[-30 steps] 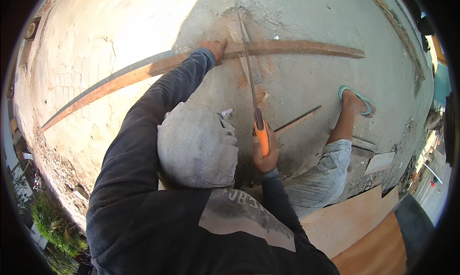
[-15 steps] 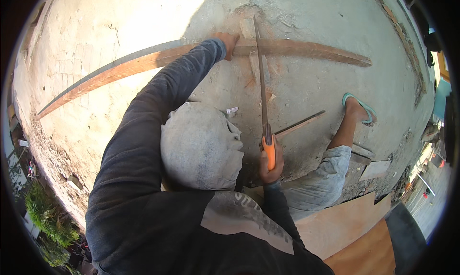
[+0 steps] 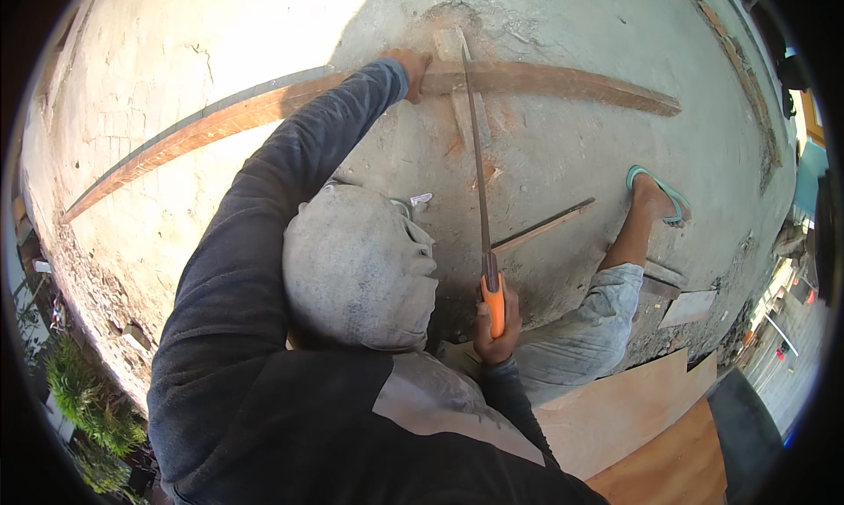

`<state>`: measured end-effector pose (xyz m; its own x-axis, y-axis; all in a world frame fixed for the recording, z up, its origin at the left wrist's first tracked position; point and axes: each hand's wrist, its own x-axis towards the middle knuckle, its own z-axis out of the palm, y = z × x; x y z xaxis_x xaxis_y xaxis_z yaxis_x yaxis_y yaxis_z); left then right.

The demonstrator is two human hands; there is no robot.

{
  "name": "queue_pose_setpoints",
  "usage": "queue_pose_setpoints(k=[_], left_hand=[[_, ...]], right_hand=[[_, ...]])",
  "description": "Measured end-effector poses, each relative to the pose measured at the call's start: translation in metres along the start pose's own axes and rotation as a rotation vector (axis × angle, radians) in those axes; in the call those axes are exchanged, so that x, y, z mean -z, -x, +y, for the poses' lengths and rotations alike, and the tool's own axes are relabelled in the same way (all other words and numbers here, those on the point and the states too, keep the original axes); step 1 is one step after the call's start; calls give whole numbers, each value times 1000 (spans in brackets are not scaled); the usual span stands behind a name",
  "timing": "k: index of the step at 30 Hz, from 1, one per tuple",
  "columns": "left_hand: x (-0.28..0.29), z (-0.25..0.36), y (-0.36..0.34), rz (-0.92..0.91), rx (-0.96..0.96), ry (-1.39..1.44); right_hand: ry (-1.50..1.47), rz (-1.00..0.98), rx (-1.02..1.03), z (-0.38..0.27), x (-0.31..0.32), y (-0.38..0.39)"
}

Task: The person saws several pieces of wood while sitting on the ground, then measures a long wooden strip with a measuring tape and saws it into smaller sections.

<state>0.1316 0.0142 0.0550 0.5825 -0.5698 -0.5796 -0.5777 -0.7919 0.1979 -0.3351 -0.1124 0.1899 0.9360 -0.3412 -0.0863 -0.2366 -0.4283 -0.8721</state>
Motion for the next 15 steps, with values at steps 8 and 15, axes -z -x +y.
queue_pose_setpoints(k=[8,15], left_hand=[[-1,7,10,48,41,10],[-42,17,14,181,39,29]], right_hand=[[-86,143,64,-10,-84,-241],[-111,-29,-157,8,-3,12]])
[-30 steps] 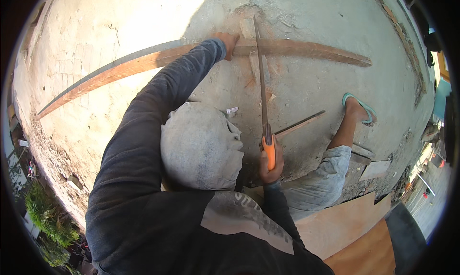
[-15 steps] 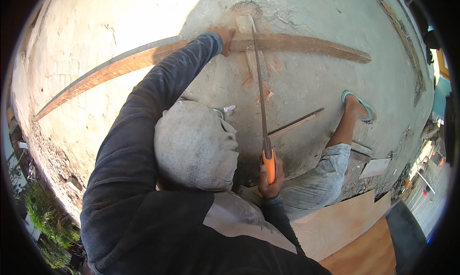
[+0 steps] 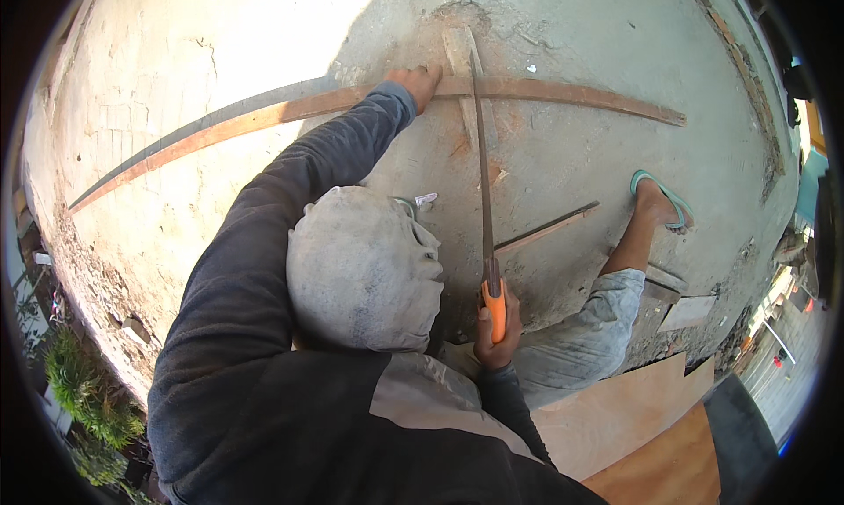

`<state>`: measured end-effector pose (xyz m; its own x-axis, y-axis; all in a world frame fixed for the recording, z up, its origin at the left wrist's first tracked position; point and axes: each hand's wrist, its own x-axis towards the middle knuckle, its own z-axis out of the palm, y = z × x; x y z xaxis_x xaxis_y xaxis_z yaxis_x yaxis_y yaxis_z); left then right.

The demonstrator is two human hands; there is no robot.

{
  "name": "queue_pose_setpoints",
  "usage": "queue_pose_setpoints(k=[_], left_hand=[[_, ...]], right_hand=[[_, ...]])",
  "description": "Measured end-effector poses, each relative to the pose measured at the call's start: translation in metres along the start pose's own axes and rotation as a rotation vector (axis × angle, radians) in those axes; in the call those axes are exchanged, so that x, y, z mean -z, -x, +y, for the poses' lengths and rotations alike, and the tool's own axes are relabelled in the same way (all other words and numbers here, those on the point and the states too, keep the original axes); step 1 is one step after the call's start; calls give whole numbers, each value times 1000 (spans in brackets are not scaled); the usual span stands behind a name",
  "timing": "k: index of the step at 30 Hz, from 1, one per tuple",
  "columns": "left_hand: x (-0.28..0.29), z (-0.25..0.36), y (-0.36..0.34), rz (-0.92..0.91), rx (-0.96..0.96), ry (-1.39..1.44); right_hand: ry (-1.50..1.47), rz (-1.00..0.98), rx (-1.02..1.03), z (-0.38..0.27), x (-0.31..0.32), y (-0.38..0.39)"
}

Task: The person saws several pieces of wood while sitting on the ground, then measures a long wooden strip with a measuring tape and saws it into smaller sections.

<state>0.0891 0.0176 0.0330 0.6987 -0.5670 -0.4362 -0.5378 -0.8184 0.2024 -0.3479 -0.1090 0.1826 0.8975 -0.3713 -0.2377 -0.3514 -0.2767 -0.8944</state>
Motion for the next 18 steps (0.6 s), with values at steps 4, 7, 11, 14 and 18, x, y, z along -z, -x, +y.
queue_pose_setpoints(k=[4,7,11,14,18], left_hand=[[-18,0,5,69,22,-25],[-12,-1,-7,79,6,-47],[-7,-3,-1,32,44,-23],[-7,5,3,19,23,-12],[-16,-2,0,48,7,-21]], right_hand=[[-33,64,97,-11,-45,-158],[-6,102,150,-38,-65,-247],[-49,24,176,23,-38,-124],[98,-25,121,3,9,-25],[-64,23,79,-1,-34,-152]])
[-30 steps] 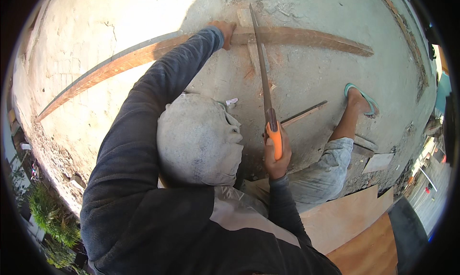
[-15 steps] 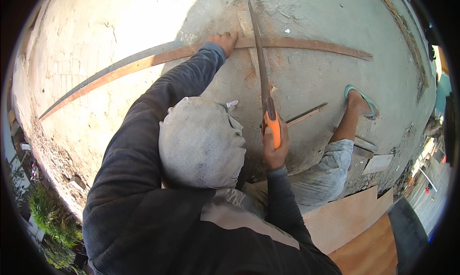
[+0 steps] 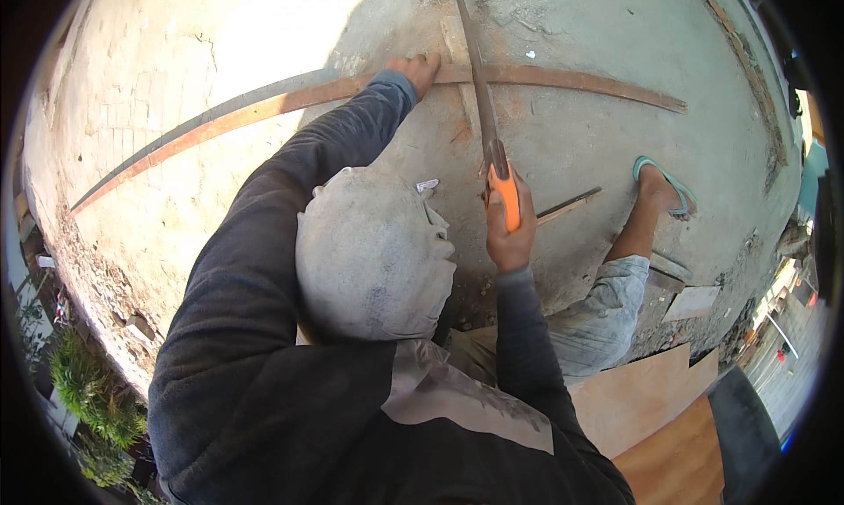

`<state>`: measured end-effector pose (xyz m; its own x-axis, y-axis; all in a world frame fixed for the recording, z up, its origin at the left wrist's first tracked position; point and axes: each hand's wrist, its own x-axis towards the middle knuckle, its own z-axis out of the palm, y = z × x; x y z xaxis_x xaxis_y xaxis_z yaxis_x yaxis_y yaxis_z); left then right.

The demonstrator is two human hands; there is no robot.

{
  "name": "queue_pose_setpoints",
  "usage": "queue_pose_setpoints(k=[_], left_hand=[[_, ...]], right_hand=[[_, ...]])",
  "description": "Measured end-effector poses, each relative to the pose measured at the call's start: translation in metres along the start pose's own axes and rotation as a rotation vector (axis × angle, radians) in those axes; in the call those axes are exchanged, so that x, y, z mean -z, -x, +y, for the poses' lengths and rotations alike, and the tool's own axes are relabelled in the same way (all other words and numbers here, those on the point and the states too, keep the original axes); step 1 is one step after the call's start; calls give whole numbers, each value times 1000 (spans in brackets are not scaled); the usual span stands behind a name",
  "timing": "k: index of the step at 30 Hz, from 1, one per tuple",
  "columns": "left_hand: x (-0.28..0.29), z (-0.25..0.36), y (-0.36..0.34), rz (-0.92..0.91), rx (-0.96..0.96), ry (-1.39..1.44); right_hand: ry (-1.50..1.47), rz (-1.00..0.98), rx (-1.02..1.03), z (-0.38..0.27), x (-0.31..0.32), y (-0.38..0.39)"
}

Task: The person saws several pieces of wood while sitting on the ground, then measures a long wooden strip with a measuring tape and saws it into smaller sections.

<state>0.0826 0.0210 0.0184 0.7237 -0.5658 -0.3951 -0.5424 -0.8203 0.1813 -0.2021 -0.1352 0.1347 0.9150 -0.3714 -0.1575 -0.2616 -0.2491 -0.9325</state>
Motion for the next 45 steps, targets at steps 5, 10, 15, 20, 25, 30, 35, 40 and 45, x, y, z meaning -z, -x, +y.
queue_pose_setpoints(k=[5,10,15,20,25,30,35,40,45], left_hand=[[13,-1,10,-54,-29,-15],[6,2,4,-28,10,20],[4,0,1,-6,14,12],[5,2,7,-44,6,7],[9,2,3,23,7,2],[1,3,-1,12,3,-25],[1,-2,3,-33,11,5],[7,5,5,-20,-20,20],[4,-2,5,-24,68,48]], right_hand=[[43,30,-8,-36,-39,-74],[73,-66,-39,0,45,130],[45,36,65,6,-11,-4],[66,73,54,-7,-26,-33],[161,-4,-11,-4,47,152],[67,24,56,-5,-23,-55],[48,3,-14,-22,-28,-41],[182,-27,65,3,33,127],[65,46,80,-1,-39,-49]])
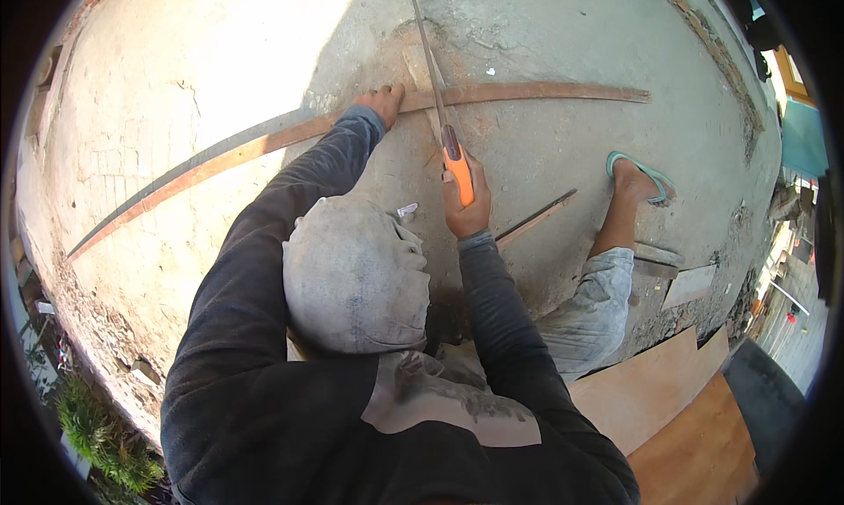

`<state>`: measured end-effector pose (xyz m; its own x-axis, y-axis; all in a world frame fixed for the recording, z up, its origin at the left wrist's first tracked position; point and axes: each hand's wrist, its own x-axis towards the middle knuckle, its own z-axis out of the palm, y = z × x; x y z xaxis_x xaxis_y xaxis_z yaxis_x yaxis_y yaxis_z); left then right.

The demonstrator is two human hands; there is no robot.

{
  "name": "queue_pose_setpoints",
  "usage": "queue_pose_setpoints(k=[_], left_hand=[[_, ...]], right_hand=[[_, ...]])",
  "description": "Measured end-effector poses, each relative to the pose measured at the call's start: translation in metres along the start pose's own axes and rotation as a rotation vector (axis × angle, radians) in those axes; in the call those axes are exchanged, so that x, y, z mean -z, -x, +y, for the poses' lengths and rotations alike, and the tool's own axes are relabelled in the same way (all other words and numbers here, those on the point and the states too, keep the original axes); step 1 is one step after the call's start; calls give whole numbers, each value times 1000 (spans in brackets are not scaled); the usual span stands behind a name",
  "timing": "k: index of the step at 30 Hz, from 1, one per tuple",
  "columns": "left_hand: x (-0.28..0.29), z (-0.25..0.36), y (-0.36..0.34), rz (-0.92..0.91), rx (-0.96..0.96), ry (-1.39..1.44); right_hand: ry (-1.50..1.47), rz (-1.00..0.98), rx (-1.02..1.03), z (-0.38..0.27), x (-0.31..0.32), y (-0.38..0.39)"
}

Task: The person saws several pieces of wood while sitting on the ground, then measures a long wooden strip with a measuring tape and saws it into smaller sections.

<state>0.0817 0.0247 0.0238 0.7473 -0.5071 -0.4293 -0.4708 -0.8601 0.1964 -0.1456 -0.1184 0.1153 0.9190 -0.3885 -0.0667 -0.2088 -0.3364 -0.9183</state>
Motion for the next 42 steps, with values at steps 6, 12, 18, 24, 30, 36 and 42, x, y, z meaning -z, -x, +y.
queue_pose_setpoints(k=[6,12,18,24,30,36,42], left_hand=[[36,-30,-45,-542,-84,480],[3,-20,-26,-687,-127,413],[-5,-27,-14,-276,-208,326],[40,3,10,-238,-6,125],[24,15,25,-134,28,122],[33,12,18,-200,-65,85],[24,22,-10,-311,104,250]], right_hand=[[-149,17,26,36,9,11],[-98,-11,-47,30,17,63],[-40,2,31,16,18,60],[20,56,40,1,12,54],[-7,2,-43,1,61,157],[-96,54,-57,22,21,78],[-73,52,4,-17,-2,-25]])
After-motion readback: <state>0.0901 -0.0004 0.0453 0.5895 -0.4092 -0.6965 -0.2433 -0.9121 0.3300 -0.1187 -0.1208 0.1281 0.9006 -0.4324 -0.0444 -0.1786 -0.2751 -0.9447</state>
